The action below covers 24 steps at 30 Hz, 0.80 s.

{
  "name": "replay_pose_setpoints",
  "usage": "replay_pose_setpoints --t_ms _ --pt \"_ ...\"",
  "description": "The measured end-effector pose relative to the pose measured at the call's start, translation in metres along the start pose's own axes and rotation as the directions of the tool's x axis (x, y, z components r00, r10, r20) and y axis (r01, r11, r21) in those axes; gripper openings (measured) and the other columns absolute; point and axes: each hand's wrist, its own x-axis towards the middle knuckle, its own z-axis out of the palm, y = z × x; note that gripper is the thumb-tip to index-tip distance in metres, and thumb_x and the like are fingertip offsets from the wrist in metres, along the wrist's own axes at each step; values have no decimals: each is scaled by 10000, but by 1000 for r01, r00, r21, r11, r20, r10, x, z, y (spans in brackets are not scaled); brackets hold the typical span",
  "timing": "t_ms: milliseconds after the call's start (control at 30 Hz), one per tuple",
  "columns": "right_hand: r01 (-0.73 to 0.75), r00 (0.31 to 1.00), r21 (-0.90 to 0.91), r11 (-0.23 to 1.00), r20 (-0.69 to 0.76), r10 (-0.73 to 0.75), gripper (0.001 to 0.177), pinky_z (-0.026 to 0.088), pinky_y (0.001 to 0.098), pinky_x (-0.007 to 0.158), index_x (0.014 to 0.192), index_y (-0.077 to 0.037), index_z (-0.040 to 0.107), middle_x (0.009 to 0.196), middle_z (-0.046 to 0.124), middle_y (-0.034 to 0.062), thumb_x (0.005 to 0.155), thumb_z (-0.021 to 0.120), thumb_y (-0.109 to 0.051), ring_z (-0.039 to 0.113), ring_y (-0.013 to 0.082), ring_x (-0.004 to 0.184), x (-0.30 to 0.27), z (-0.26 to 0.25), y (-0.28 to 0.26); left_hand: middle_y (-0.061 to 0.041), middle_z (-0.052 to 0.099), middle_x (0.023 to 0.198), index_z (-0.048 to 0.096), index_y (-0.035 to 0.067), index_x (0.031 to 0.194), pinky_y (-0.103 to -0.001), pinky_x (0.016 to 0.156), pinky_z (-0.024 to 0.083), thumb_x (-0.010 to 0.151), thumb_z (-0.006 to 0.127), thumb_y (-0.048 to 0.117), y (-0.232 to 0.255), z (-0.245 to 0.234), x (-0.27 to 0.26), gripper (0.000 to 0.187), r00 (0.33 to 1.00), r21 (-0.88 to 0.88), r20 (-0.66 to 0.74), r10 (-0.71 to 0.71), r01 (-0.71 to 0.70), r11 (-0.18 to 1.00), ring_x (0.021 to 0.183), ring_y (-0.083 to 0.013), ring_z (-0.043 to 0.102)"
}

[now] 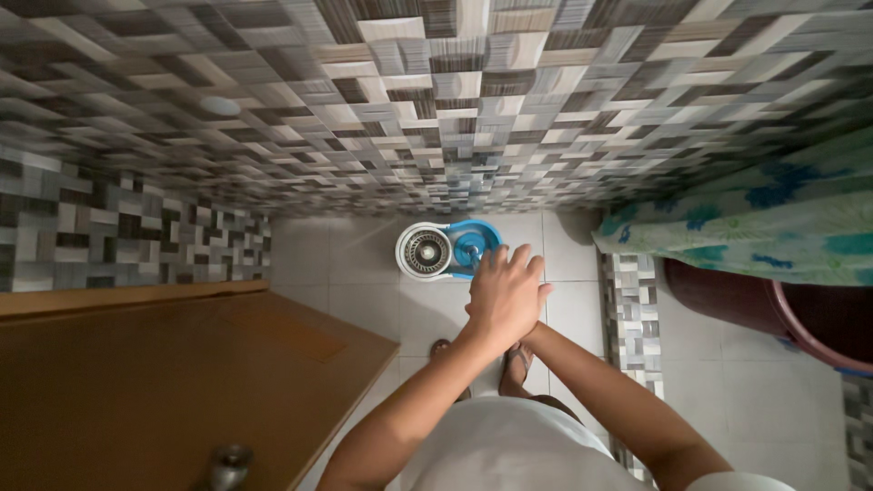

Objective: The person dips a mop into a bucket of water, wrings it out using the bucket's spinner mechanism by hand, and then carries the mop and bucket into a dining area.

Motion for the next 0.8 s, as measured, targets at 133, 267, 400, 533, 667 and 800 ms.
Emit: replay_pose_setpoints --t_ms 133,267,400,533,667,800 --pt "32 998 -150 988 -45 -39 547 459 408 935 1196 -101 651 1138 626 61 727 816 -330 557 220 1117 4 -1 -16 -140 665 1107 702 50 982 -501 944 448 818 746 302 -9 17 -2 304 1000 7 25 -11 11 1000 1054 -357 613" --pt "-121 992 -613 781 -51 114 603 437 455 870 1142 -100 662 1082 635 84 638 858 -365 557 288 1067 16 -28 -79 -125 661 1025 705 59 956 -501 939 448 825 741 303 -16 36 -4 280 995 41 79 -52 49 998 1022 -344 614" --pt "-199 971 -779 595 -72 230 577 431 483 796 1069 -120 695 1023 659 75 580 858 -380 571 310 1020 24 -47 -118 -115 675 1031 715 66 979 -489 935 450 820 745 317 -23 55 -5 299 986 61 143 -90 82 995 1021 -329 615" --pt "-191 977 -808 557 -104 184 477 440 494 792 1027 -127 718 996 670 73 607 815 -332 583 319 1001 31 -24 -89 -113 685 1019 720 65 983 -490 930 449 813 751 351 -32 78 -7 334 981 87 154 -114 102 991 1022 -329 614" --pt "-146 989 -783 605 -115 90 497 446 513 768 1079 -115 721 970 671 93 613 766 -282 582 343 952 33 17 -15 -106 707 988 736 84 954 -516 968 441 770 759 397 -45 110 -10 363 986 125 99 -138 125 984 1030 -334 619" --pt "-100 993 -721 686 -27 117 478 436 520 871 1150 -108 690 1063 660 114 704 733 -272 570 353 1043 41 44 33 -121 716 1061 734 78 1016 -504 962 454 849 727 396 -61 141 -15 359 980 60 119 -159 152 987 1072 -352 617"
